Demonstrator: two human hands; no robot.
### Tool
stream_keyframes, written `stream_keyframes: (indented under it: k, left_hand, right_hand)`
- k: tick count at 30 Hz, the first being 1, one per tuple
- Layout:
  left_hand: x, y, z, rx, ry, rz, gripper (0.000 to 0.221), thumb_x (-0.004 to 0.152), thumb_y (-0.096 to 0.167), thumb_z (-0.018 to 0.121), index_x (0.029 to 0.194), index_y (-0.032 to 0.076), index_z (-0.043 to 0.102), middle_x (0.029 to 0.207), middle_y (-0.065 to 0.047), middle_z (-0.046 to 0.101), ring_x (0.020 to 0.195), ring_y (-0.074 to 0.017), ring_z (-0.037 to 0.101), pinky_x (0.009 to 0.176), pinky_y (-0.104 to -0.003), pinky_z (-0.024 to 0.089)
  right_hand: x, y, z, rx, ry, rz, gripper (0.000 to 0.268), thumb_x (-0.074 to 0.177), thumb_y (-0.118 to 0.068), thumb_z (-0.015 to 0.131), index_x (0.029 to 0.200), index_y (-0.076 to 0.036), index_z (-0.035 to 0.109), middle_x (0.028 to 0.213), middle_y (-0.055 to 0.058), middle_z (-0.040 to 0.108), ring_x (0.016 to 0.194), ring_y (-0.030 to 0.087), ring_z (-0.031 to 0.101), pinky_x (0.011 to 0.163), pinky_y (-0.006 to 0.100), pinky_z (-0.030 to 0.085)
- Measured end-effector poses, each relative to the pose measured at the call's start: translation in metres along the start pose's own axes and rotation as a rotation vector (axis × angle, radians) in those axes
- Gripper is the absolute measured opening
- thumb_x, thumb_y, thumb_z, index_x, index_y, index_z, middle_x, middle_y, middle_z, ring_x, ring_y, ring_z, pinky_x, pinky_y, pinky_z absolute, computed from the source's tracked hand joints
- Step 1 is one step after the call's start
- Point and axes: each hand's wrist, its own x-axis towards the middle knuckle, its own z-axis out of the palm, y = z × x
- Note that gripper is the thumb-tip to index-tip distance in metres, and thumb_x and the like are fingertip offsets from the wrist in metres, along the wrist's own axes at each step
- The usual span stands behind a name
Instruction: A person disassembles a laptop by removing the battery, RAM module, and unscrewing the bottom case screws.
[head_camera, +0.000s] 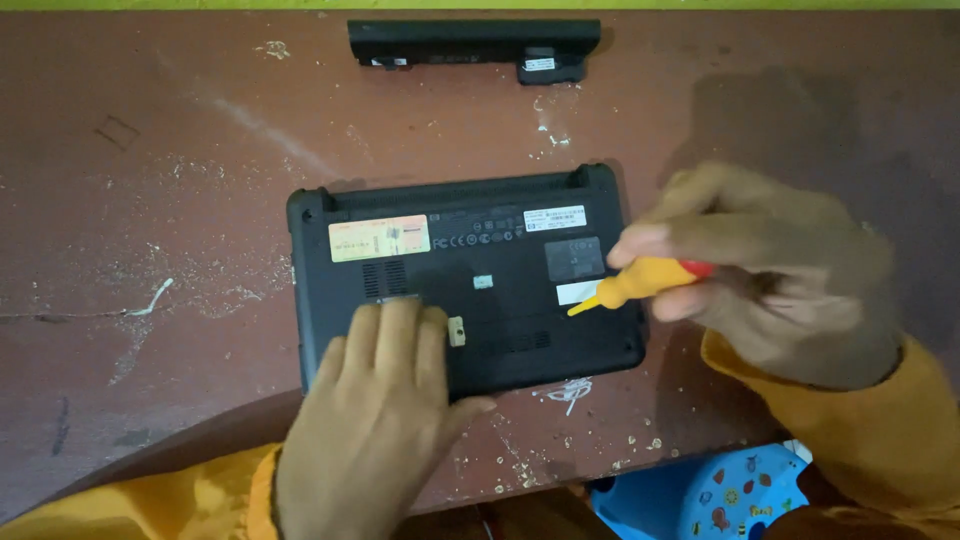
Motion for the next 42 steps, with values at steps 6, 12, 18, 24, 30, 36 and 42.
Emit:
stream_keyframes:
  k: [6,12,18,24,30,36,42]
  left_hand:
    - [-0.013,-0.002,0.003,0.171,0.057,-0.125,0.084,0.091,0.090,0.036,0.116,0.014,0.061,0.103,-0.003,0.059,0.088,-0.0223,0.059,0.069,-0.035,0.049]
    - [-0.034,0.014,0.013,0.096,0.196,-0.130,0.056,0.098,0.063,0.054,0.122,0.014,0.066,0.111,-0.006,0.065,0.088,-0.0231,0.061,0.067,-0.034,0.048]
    - [-0.047,0.036,0.029,-0.010,0.274,-0.302,0.046,0.092,0.062,0.067,0.121,0.027,0.067,0.118,0.001,0.063,0.096,-0.0265,0.059,0.075,-0.041,0.042]
    - [-0.054,0.032,0.031,-0.103,0.260,-0.276,0.052,0.091,0.048,0.074,0.139,0.043,0.058,0.120,0.000,0.056,0.098,-0.0264,0.053,0.068,-0.042,0.045]
    - [-0.057,0.032,0.036,-0.062,0.285,-0.240,0.063,0.093,0.046,0.075,0.149,0.042,0.047,0.122,-0.001,0.058,0.099,-0.0273,0.056,0.074,-0.044,0.044]
    - [-0.058,0.031,0.035,-0.102,0.254,-0.240,0.063,0.092,0.040,0.073,0.150,0.041,0.049,0.123,-0.001,0.059,0.092,-0.0259,0.054,0.075,-0.043,0.044]
    - [-0.058,0.028,0.033,-0.112,0.315,-0.186,0.050,0.098,0.033,0.068,0.147,0.035,0.055,0.121,-0.002,0.061,0.093,-0.0259,0.057,0.076,-0.045,0.043]
  right_hand:
    - [0.003,-0.018,0.000,0.084,-0.031,0.504,0.023,0.101,-0.012,0.046,0.117,-0.007,0.030,0.100,0.025,0.076,0.047,0.006,0.051,0.051,0.018,0.029]
    - [-0.021,0.017,-0.017,0.120,-0.027,0.107,0.040,0.103,-0.028,0.063,0.139,-0.013,0.055,0.125,0.017,0.062,0.110,0.017,0.070,0.080,0.013,0.071]
    - [-0.020,0.014,-0.020,0.203,-0.042,0.226,0.030,0.102,0.003,0.056,0.127,-0.011,0.064,0.130,0.005,0.072,0.045,0.001,0.029,0.050,0.020,0.040]
    - [-0.010,0.012,-0.017,0.373,-0.199,0.338,0.021,0.107,-0.003,0.042,0.123,-0.014,0.050,0.123,0.027,0.070,0.113,0.036,0.085,0.102,0.038,0.082]
    - [0.015,-0.022,0.018,-0.417,-0.046,0.367,0.028,0.105,-0.007,0.052,0.109,0.013,0.071,0.122,0.022,0.073,0.089,0.024,0.055,0.072,0.027,0.045]
    - [-0.007,-0.013,0.005,-0.115,-0.063,0.330,0.024,0.112,-0.010,0.045,0.134,-0.009,0.036,0.144,0.037,0.061,0.084,0.017,0.067,0.072,0.026,0.043]
    - [0.016,-0.006,0.012,0.222,-0.150,0.457,0.053,0.094,0.008,0.065,0.132,-0.009,0.031,0.104,0.017,0.064,0.096,0.021,0.076,0.084,0.027,0.066]
